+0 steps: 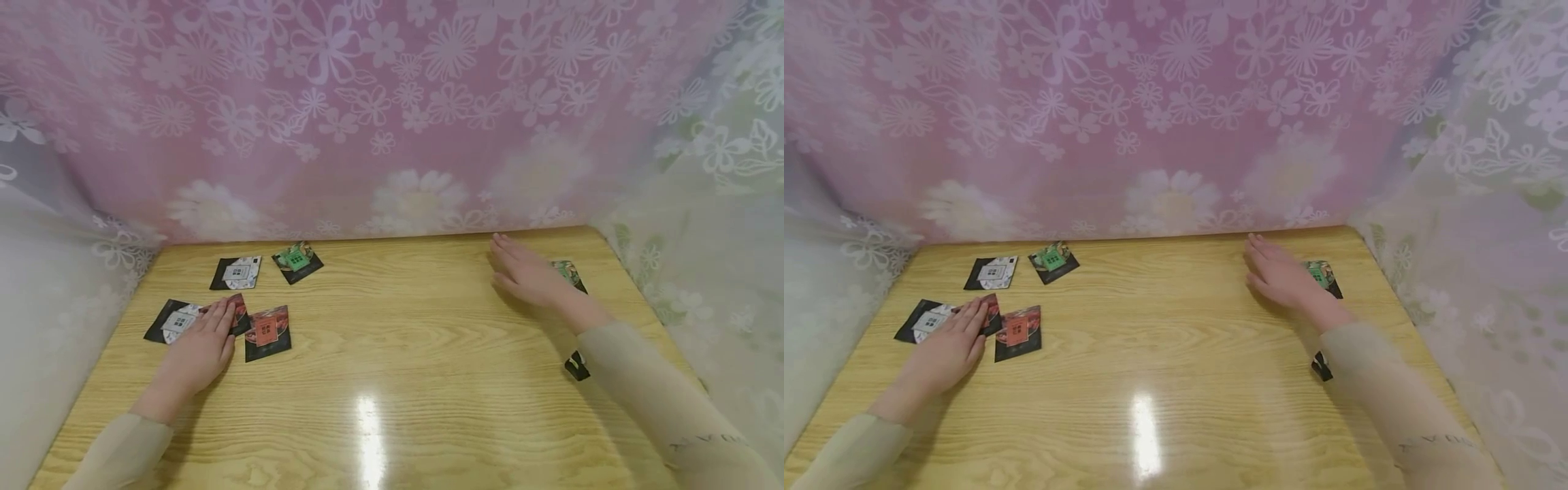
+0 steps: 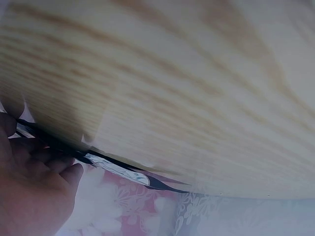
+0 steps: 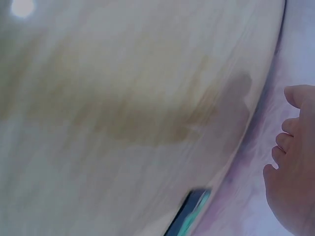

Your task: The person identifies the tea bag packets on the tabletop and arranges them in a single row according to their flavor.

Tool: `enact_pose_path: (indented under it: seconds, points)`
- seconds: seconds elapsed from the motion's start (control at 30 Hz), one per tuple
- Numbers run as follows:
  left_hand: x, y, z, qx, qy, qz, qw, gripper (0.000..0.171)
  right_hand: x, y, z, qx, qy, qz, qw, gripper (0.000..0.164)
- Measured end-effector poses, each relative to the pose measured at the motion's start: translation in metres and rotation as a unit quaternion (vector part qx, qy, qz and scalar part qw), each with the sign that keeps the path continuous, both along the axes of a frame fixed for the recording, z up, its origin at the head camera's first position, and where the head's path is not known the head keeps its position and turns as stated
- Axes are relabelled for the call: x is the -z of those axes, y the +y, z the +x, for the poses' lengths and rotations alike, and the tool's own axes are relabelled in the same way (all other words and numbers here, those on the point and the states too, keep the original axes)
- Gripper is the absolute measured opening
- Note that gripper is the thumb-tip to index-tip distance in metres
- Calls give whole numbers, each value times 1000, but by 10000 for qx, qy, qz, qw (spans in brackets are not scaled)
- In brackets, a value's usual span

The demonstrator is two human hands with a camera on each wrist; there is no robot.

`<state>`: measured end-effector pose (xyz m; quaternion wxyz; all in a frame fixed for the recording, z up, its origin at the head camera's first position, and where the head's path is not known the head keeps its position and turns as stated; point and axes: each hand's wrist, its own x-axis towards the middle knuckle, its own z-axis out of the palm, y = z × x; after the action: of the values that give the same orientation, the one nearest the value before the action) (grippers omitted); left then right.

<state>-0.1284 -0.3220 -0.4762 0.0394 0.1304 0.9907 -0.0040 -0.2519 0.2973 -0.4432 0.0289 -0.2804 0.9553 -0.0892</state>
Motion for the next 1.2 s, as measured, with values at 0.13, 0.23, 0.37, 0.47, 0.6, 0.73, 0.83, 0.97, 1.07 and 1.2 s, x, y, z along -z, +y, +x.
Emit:
enact_pose_path:
  seconds: [0.13, 0.23, 0.37, 0.47, 0.6, 0.73, 0.83, 0.97, 1.07, 1.2]
  points:
    - [-1, 0, 0, 18, 0, -16, 10000, 65, -5, -26, -5, -102, -77, 44, 9999, 70]
    - [-2, 2, 0, -9, -37, -1, 10000, 65, -5, -43, -11, -155, -101, 44, 9998, 70]
    - [-3, 3, 0, -40, -40, -19, 10000, 65, -4, -65, -17, -206, -150, 96, 9996, 73]
    - [-3, 3, 1, -33, 6, -62, 10000, 65, -4, -84, -20, -325, -190, 69, 9993, 74]
    - [-3, 3, 1, -33, 33, -74, 10000, 65, -6, -111, -23, -516, -248, 19, 9984, 74]
    - [-2, 1, 1, -30, 28, -47, 10000, 65, -4, -139, -26, -734, -251, -15, 9970, 71]
    - [-1, 1, 1, -3, 41, -35, 10000, 65, -2, -160, -28, -899, -227, -27, 9957, 71]
    - [-1, 2, 0, 19, 94, -19, 10000, 64, 1, -187, -32, -1076, -177, -43, 9940, 72]
    - [-1, 1, 0, 30, 129, -4, 9999, 64, 3, -207, -35, -1153, -150, 0, 9932, 72]
    - [0, 0, -1, 41, 143, 11, 9999, 64, 3, -232, -39, -1274, -113, 85, 9917, 72]
